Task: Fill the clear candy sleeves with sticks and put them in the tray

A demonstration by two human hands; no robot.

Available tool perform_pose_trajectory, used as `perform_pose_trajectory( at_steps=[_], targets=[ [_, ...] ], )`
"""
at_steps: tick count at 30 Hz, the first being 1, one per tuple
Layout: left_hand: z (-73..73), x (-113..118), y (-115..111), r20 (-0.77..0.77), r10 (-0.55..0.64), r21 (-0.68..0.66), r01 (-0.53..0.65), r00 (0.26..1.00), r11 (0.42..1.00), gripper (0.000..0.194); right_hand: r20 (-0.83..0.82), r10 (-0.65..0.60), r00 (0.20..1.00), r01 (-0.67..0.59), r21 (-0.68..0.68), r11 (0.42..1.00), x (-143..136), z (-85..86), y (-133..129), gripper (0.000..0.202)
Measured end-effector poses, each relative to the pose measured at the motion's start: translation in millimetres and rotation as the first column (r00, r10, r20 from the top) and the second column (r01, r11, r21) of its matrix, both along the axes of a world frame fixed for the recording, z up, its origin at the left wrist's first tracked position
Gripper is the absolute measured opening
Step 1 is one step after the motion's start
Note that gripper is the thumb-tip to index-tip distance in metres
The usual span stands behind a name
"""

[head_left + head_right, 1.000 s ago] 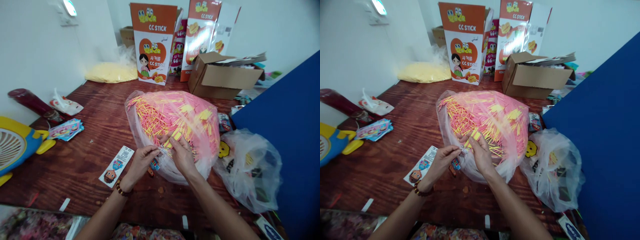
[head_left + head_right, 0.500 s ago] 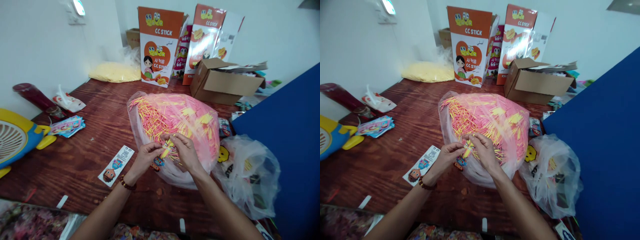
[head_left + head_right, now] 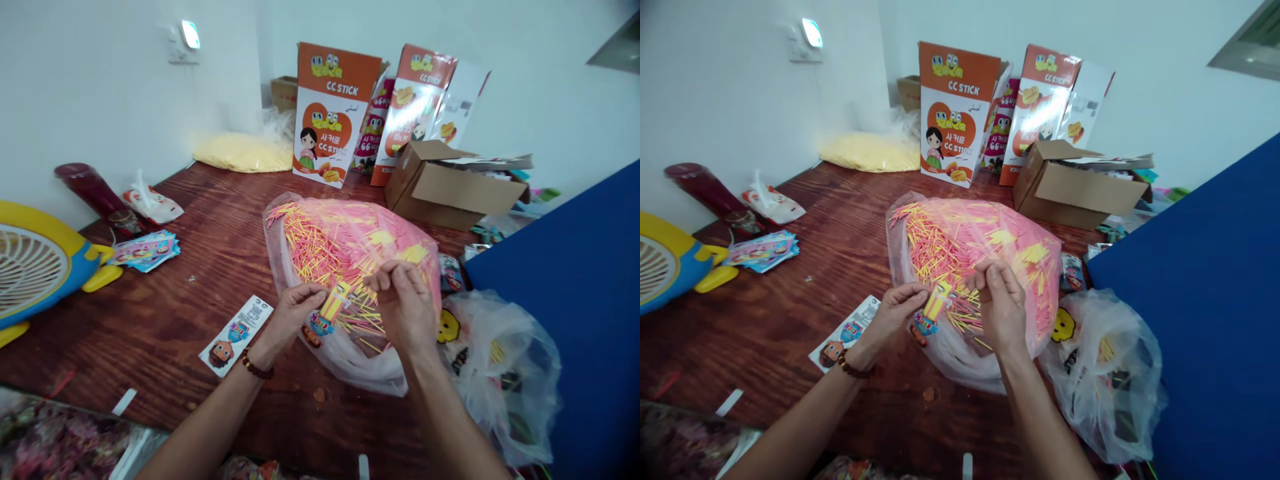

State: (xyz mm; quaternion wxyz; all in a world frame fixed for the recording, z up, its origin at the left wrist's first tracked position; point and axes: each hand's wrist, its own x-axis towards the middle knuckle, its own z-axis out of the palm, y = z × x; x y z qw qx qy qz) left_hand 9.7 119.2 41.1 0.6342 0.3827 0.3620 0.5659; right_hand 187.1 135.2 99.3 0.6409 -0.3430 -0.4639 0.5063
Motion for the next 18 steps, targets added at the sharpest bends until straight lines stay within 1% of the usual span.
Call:
perform_pose_trajectory(
  at_steps=[3, 5, 7, 9, 10, 12, 14, 15, 16, 18],
  targets=[
    [3.9, -2, -1, -0.009, -0.027, 0.039, 0.028, 1.000, 0.999, 0.023, 0.150, 0.038, 0.988, -0.029, -0.062, 0.998, 6, -14.2, -6, 0.017],
    [1.0, 0, 0, -0.019, -0.019, 0.051, 0.020, 1.000, 0.998, 0.024, 0.171, 0.029, 0.985, -0.014, -0.086, 0.996, 7, -23.9, -8, 0.019],
    [-7.3, 3, 0, -0.059, 0.054, 0.054, -0.051, 0.997, 0.997, 0.023, 0.159, -0.011, 0.987, 0.029, -0.109, 0.994, 5, -33.6, -8, 0.021],
    [-19.0, 3, -1, -0.144, 0.142, 0.070, -0.133, 0.979, 0.989, 0.023, 0.202, -0.039, 0.979, 0.073, -0.163, 0.984, 5, -45.6, -7, 0.027],
    [-25.0, 1, -2, -0.194, 0.168, 0.086, -0.153, 0.967, 0.984, 0.024, 0.250, -0.035, 0.968, 0.087, -0.199, 0.976, 7, -52.8, -7, 0.030],
    [-35.4, -5, -7, -0.307, 0.159, 0.122, -0.127, 0.938, 0.984, 0.024, 0.356, -0.006, 0.934, 0.100, -0.248, 0.963, 13, -67.8, -11, 0.033],
    [-42.3, -15, -13, -0.460, 0.110, 0.161, -0.040, 0.881, 0.986, 0.024, 0.457, 0.066, 0.887, 0.069, -0.272, 0.960, 21, -80.6, -18, 0.033],
    [-44.4, -21, -18, -0.550, 0.084, 0.180, 0.020, 0.831, 0.983, 0.022, 0.507, 0.110, 0.855, 0.038, -0.273, 0.961, 26, -85.1, -23, 0.032],
    [-45.8, -26, -22, -0.639, 0.062, 0.199, 0.087, 0.766, 0.976, 0.020, 0.559, 0.156, 0.814, 0.003, -0.272, 0.962, 30, -88.1, -28, 0.032],
    [-47.5, -34, -31, -0.790, 0.044, 0.221, 0.218, 0.611, 0.951, 0.017, 0.660, 0.266, 0.703, -0.094, -0.285, 0.954, 36, -90.6, -40, 0.033]
  ],
)
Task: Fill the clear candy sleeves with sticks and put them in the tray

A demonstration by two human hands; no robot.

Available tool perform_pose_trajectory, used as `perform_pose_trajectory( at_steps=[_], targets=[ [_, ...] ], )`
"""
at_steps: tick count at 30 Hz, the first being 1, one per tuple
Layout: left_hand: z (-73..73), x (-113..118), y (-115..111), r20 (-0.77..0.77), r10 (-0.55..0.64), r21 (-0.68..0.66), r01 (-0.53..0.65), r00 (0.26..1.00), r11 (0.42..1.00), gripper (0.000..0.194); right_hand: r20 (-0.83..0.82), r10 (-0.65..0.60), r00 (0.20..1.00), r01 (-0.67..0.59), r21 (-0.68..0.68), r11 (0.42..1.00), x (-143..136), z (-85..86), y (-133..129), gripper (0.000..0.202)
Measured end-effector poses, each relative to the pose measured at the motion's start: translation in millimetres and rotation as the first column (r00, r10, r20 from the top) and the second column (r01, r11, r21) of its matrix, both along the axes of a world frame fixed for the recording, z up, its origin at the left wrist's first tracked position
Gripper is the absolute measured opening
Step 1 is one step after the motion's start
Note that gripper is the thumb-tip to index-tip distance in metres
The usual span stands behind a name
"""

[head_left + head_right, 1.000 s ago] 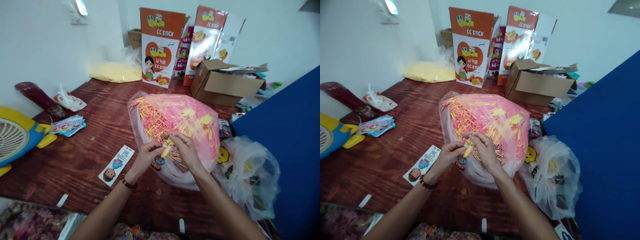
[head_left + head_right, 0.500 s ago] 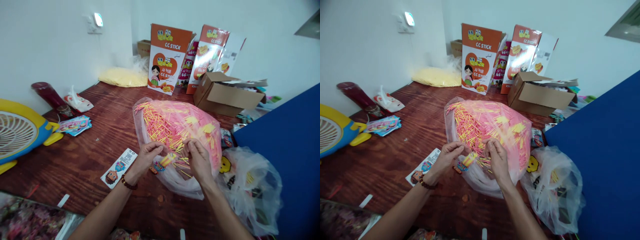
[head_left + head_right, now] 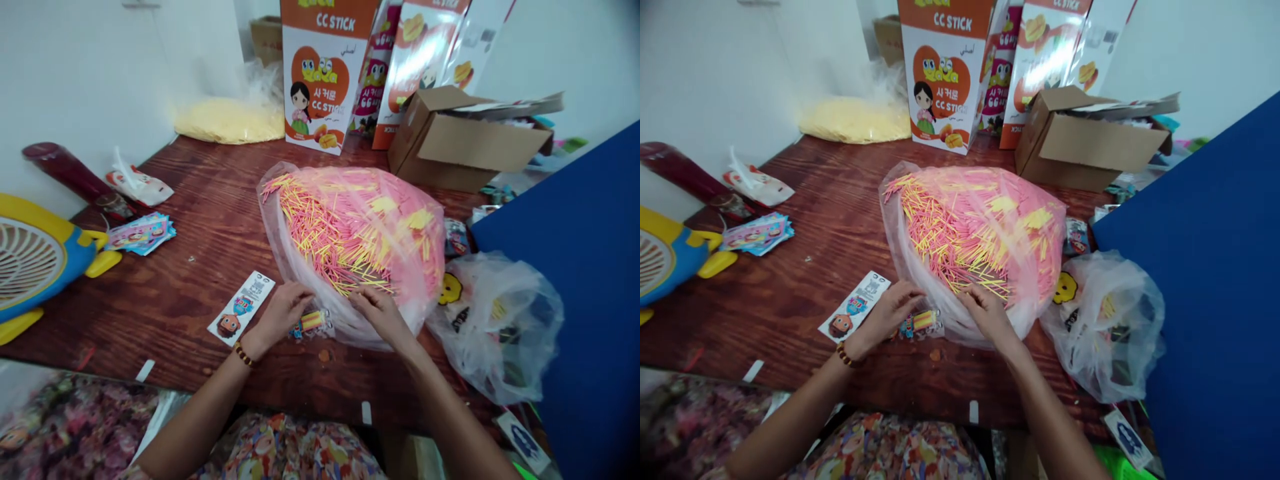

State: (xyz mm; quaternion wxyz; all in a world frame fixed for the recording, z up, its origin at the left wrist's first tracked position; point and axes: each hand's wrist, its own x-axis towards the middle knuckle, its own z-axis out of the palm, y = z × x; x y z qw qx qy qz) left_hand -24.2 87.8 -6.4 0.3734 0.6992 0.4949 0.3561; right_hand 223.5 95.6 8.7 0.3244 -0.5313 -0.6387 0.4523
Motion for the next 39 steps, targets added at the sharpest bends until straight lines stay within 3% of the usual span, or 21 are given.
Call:
perform_pose_trajectory(
  at_steps=[3, 5, 7, 9, 12, 14, 17, 23, 27, 31, 35, 39],
  targets=[
    [-3.5, -5, -12, -0.257, -0.071, 0.023, 0.080, 0.964, 0.997, 0.015, 0.224, 0.193, 0.955, -0.188, -0.046, 0.981, -1, 1.2, -16, 0.036],
    [-7.3, -4, -18, -0.353, -0.087, -0.012, 0.088, 0.931, 0.996, 0.014, 0.360, 0.250, 0.899, -0.233, -0.091, 0.968, -6, 2.5, -24, 0.031],
    [-10.4, -1, -21, -0.368, -0.098, -0.057, 0.083, 0.925, 0.995, 0.015, 0.455, 0.252, 0.854, -0.221, -0.120, 0.968, -11, 3.5, -29, 0.024],
    [-10.3, 1, -23, -0.280, -0.083, -0.095, 0.058, 0.957, 0.994, 0.016, 0.470, 0.250, 0.847, -0.212, -0.133, 0.968, -13, 4.6, -31, 0.021],
    [-2.3, 1, -23, 0.055, 0.009, -0.160, 0.000, 0.998, 0.987, 0.017, 0.341, 0.199, 0.919, -0.177, -0.094, 0.980, -12, 8.8, -30, 0.020],
    [6.3, 1, -22, 0.276, 0.061, -0.199, -0.005, 0.959, 0.980, 0.018, 0.208, 0.129, 0.970, -0.123, -0.042, 0.992, -14, 15.0, -28, 0.027],
    [18.6, 5, -18, 0.428, 0.092, -0.194, -0.008, 0.899, 0.981, 0.017, 0.062, 0.112, 0.992, -0.116, 0.061, 0.991, -24, 29.1, -22, 0.023],
    [34.9, 15, -11, 0.441, 0.164, -0.093, -0.137, 0.883, 0.986, 0.015, 0.042, 0.078, 0.996, -0.086, 0.241, 0.967, -38, 52.8, 2, 0.034],
    [38.0, 12, -11, 0.473, 0.214, -0.136, -0.169, 0.855, 0.976, 0.015, 0.011, 0.102, 0.995, -0.103, 0.156, 0.982, -38, 50.3, 16, 0.037],
    [34.0, 7, -8, 0.537, 0.267, -0.331, -0.091, 0.800, 0.939, 0.021, -0.110, 0.023, 0.994, -0.021, 0.021, 1.000, -41, 40.1, 24, 0.039],
    [24.9, 3, -1, 0.556, 0.176, -0.477, 0.138, 0.813, 0.868, 0.037, -0.194, 0.012, 0.981, -0.020, -0.036, 0.999, -47, 32.1, 26, 0.036],
    [17.8, 2, 2, 0.513, 0.171, -0.482, 0.118, 0.841, 0.868, 0.030, -0.233, 0.024, 0.972, -0.039, -0.063, 0.997, -48, 26.4, 28, 0.031]
  ],
)
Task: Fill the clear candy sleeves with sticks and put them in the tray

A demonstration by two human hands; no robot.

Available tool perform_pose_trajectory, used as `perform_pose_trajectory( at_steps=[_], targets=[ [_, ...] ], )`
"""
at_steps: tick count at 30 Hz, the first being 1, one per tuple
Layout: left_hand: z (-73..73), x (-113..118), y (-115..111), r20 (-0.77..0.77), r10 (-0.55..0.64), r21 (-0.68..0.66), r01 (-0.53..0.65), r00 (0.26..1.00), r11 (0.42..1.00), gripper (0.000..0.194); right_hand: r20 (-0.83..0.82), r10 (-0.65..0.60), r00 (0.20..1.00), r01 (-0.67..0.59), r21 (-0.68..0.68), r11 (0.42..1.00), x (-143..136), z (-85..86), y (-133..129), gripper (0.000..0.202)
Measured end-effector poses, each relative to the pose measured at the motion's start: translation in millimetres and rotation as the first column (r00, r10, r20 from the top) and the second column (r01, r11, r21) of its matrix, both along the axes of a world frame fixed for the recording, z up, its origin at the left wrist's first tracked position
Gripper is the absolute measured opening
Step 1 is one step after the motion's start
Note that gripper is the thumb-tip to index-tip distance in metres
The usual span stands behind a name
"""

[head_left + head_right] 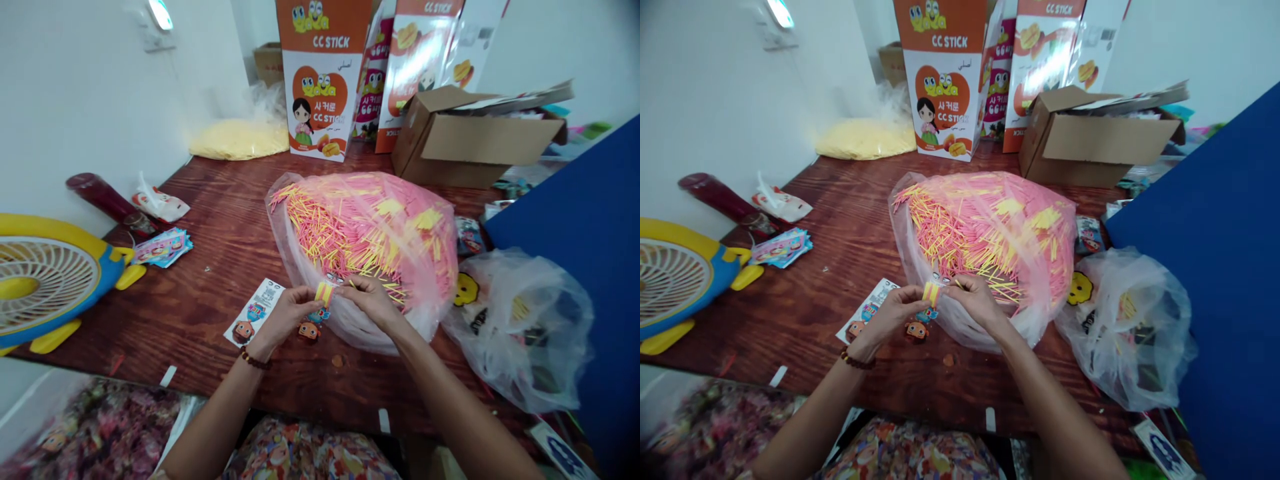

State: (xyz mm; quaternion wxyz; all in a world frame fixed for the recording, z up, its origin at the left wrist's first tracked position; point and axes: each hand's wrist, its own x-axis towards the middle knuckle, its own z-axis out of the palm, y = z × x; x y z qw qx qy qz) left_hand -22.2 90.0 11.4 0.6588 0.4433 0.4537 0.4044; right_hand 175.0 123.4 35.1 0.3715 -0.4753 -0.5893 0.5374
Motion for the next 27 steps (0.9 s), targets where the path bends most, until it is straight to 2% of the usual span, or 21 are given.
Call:
perform_pose_trajectory(
  at_steps=[4, 8, 15, 19, 21, 23, 25, 27],
  targets=[
    [-0.4, -1, -1, -0.016, 0.044, 0.004, -0.044, 0.999, 0.999, 0.032, -0.012, 0.069, 0.998, -0.069, -0.022, 0.997, 2, -4.0, 5, 0.025],
    [-2.6, -3, -3, -0.099, 0.010, 0.025, -0.007, 0.995, 1.000, 0.032, 0.046, 0.095, 0.994, -0.096, 0.010, 0.995, 0, -11.8, 9, 0.030],
    [-24.2, -8, -4, -0.151, -0.043, 0.021, 0.047, 0.988, 0.999, 0.029, 0.163, 0.151, 0.975, -0.156, 0.014, 0.988, 0, -26.2, 9, 0.035],
    [-36.2, -8, -1, -0.245, -0.056, 0.047, 0.070, 0.968, 0.996, 0.023, 0.341, 0.116, 0.933, -0.155, 0.088, 0.984, 2, -29.1, 9, 0.034],
    [-39.7, -7, 0, -0.338, -0.030, 0.129, 0.078, 0.941, 0.989, 0.020, 0.489, 0.078, 0.869, -0.150, 0.109, 0.983, 2, -29.8, 8, 0.034],
    [-42.4, -7, -2, -0.472, 0.030, 0.230, 0.090, 0.881, 0.969, 0.020, 0.616, 0.057, 0.786, -0.151, 0.102, 0.983, 0, -31.1, 5, 0.030],
    [-46.2, -8, -7, -0.580, 0.114, 0.322, 0.098, 0.807, 0.942, 0.024, 0.691, 0.058, 0.721, -0.157, 0.081, 0.984, -1, -33.2, 2, 0.023],
    [-52.5, -8, -14, -0.631, 0.211, 0.412, 0.091, 0.746, 0.907, 0.030, 0.709, 0.079, 0.701, -0.174, 0.063, 0.983, 0, -35.0, 1, 0.021]
  ],
)
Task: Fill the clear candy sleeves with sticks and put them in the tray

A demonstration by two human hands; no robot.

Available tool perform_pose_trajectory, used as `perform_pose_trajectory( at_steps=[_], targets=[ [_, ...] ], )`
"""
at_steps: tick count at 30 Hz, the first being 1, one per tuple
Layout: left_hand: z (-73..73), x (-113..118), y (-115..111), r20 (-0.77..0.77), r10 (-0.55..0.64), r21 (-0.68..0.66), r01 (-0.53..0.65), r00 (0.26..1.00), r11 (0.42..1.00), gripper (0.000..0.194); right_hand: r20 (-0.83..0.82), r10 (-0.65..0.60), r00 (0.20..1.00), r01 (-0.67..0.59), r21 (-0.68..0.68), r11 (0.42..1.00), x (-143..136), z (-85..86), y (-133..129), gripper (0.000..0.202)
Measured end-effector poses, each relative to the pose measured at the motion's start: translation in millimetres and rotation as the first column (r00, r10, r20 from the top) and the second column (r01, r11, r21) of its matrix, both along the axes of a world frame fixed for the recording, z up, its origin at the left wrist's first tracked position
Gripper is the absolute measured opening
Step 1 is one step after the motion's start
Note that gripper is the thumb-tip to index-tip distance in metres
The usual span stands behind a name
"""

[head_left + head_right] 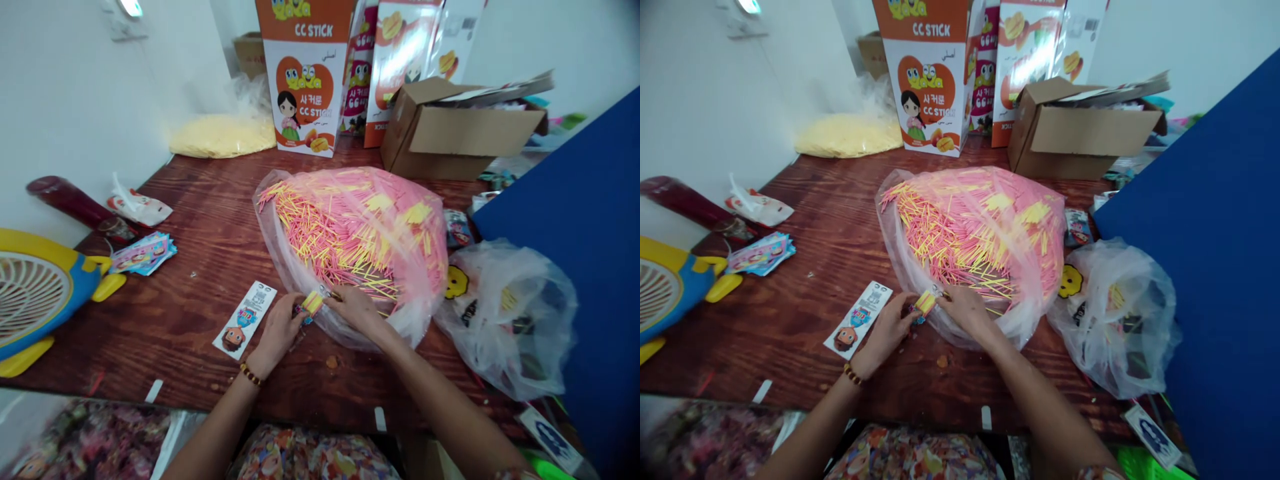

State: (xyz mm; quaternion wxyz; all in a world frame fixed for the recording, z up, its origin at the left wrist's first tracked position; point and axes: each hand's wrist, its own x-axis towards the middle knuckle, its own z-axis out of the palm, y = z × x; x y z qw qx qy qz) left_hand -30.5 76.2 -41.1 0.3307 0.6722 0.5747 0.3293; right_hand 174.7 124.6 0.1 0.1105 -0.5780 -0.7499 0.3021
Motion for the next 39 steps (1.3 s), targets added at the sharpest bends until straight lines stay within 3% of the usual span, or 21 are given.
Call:
perform_pose_trajectory(
  at_steps=[4, 7, 12, 16, 21, 25, 28, 31, 34, 39],
  targets=[
    [-14.7, -2, -10, -0.100, 0.065, 0.148, -0.049, 0.993, 0.988, 0.042, -0.048, -0.045, 0.998, 0.047, 0.055, 0.997, 12, 2.9, 13, 0.026],
    [-20.7, -2, -13, -0.122, 0.091, 0.178, -0.069, 0.988, 0.982, 0.043, 0.056, -0.112, 0.992, 0.103, 0.138, 0.985, 23, 6.9, 31, 0.020],
    [-21.1, -4, -17, -0.109, 0.111, 0.189, -0.089, 0.988, 0.978, 0.043, 0.324, -0.074, 0.943, 0.017, 0.174, 0.985, 15, -2.7, 50, 0.031],
    [-13.2, -20, -14, -0.180, 0.193, 0.246, -0.145, 0.965, 0.958, 0.036, 0.424, -0.088, 0.901, -0.005, 0.213, 0.977, -1, -15.6, 52, 0.030],
    [4.1, -55, 3, -0.415, 0.363, 0.185, -0.313, 0.834, 0.931, 0.032, 0.477, -0.079, 0.875, -0.044, 0.241, 0.970, -9, -23.4, 51, 0.033],
    [8.0, -70, 11, -0.608, 0.355, 0.061, -0.404, 0.711, 0.913, 0.043, 0.489, -0.091, 0.868, -0.058, 0.281, 0.958, -6, -29.3, 52, 0.028],
    [5.3, -71, 10, -0.662, 0.335, 0.044, -0.411, 0.670, 0.910, 0.047, 0.392, -0.091, 0.915, -0.018, 0.267, 0.964, 2, -32.5, 54, 0.027],
    [2.9, -70, 10, -0.656, 0.330, 0.036, -0.408, 0.679, 0.912, 0.043, 0.236, -0.096, 0.967, 0.048, 0.199, 0.979, 13, -32.8, 61, 0.024],
    [1.8, -72, 12, -0.635, 0.328, 0.016, -0.413, 0.700, 0.911, 0.039, 0.152, -0.124, 0.981, 0.097, 0.169, 0.981, 25, -32.5, 70, 0.024],
    [-3.7, -82, 21, -0.580, 0.348, -0.015, -0.436, 0.737, 0.900, 0.039, -0.190, -0.250, 0.949, 0.273, 0.105, 0.956, 41, -39.6, 83, 0.026]
  ],
)
